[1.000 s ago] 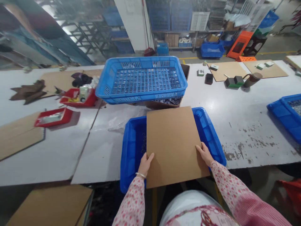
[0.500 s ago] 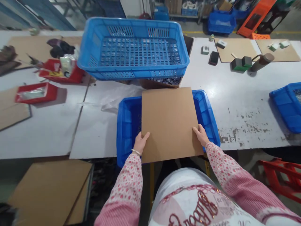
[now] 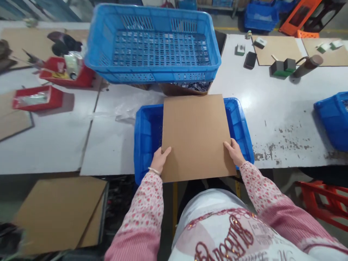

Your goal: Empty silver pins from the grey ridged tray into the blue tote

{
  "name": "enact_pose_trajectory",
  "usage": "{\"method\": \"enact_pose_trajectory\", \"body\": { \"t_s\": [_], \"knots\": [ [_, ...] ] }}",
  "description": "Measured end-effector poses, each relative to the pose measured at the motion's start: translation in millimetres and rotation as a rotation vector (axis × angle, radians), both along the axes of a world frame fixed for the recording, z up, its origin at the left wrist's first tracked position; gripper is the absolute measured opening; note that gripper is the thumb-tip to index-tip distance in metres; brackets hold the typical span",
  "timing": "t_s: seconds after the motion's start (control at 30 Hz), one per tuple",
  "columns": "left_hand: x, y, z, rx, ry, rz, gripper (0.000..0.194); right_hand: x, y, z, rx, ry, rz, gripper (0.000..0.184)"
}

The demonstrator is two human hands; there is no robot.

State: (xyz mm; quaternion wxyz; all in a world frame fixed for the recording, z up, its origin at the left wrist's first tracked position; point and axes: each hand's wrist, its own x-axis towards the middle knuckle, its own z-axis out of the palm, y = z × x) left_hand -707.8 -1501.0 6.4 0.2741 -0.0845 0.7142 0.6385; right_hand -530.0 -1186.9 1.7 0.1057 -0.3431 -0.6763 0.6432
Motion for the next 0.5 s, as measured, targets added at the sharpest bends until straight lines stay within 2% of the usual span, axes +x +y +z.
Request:
{"method": "enact_pose_trajectory", "body": {
  "t_s": [0.3,0.5],
  "knots": [
    [0,-5,3.8,0.025,-0.037,-0.016,0.059,0,-5,4.7,-0.057,-0.021,-0.003,0.04],
    [1,-9,9.3,0.064,-0.051,-0.049,0.063,3,-6,5.1,-0.019,-0.027,0.006,0.042]
  ]
}}
